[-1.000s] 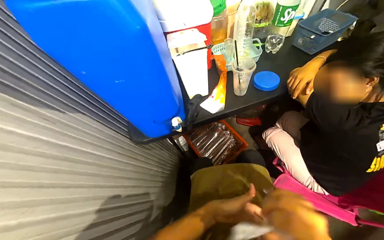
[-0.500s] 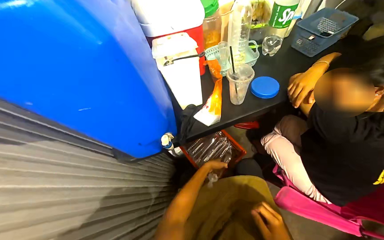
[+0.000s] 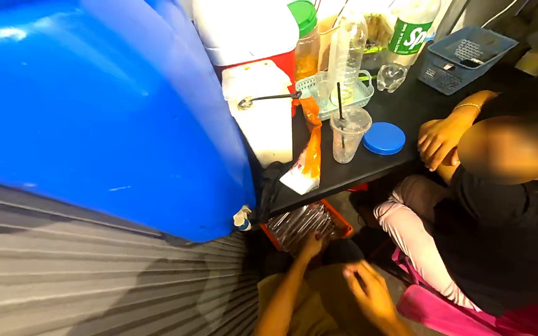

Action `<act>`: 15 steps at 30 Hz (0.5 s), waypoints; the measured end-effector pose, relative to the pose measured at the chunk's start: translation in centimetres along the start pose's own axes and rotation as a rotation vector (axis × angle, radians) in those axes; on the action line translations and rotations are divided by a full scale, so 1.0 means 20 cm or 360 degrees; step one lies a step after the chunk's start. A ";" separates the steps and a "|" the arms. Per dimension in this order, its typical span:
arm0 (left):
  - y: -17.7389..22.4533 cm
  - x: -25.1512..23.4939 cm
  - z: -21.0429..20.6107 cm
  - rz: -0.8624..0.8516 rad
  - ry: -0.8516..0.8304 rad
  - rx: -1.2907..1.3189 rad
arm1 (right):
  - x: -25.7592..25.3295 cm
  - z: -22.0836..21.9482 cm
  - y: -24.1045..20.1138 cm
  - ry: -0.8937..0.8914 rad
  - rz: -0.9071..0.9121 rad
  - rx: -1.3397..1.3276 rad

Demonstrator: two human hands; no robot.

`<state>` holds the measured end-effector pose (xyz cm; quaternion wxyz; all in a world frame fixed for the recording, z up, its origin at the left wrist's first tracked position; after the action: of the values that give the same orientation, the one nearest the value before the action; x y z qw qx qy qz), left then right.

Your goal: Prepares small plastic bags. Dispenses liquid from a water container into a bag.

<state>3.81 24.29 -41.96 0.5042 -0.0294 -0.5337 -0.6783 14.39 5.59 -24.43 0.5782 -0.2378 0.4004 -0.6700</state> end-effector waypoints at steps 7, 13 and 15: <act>0.23 0.67 0.12 -0.0352 0.0209 0.0378 | -0.91 -0.09 -0.44 0.0192 0.0423 0.0431; 0.06 1.07 0.18 -0.0296 0.0537 0.0689 | -1.18 -0.17 -0.46 -0.0001 0.0176 0.0724; 0.04 1.12 0.24 -0.0286 0.0698 0.0695 | -1.18 -0.14 -0.46 0.0032 0.0195 0.0673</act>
<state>-9.00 13.27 -26.47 0.5396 0.2738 -0.5458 -0.5796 11.99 29.28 -15.24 0.6508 -0.0797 0.2703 -0.7050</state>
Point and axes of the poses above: each hand's wrist, its own x-axis away from the middle knuckle, its own z-axis out of the back of the hand, y = z × x, the point moved 5 cm from there along -x, towards the middle knuckle, and after that the axes turned 3 degrees about -y, right-handed, at the moved point
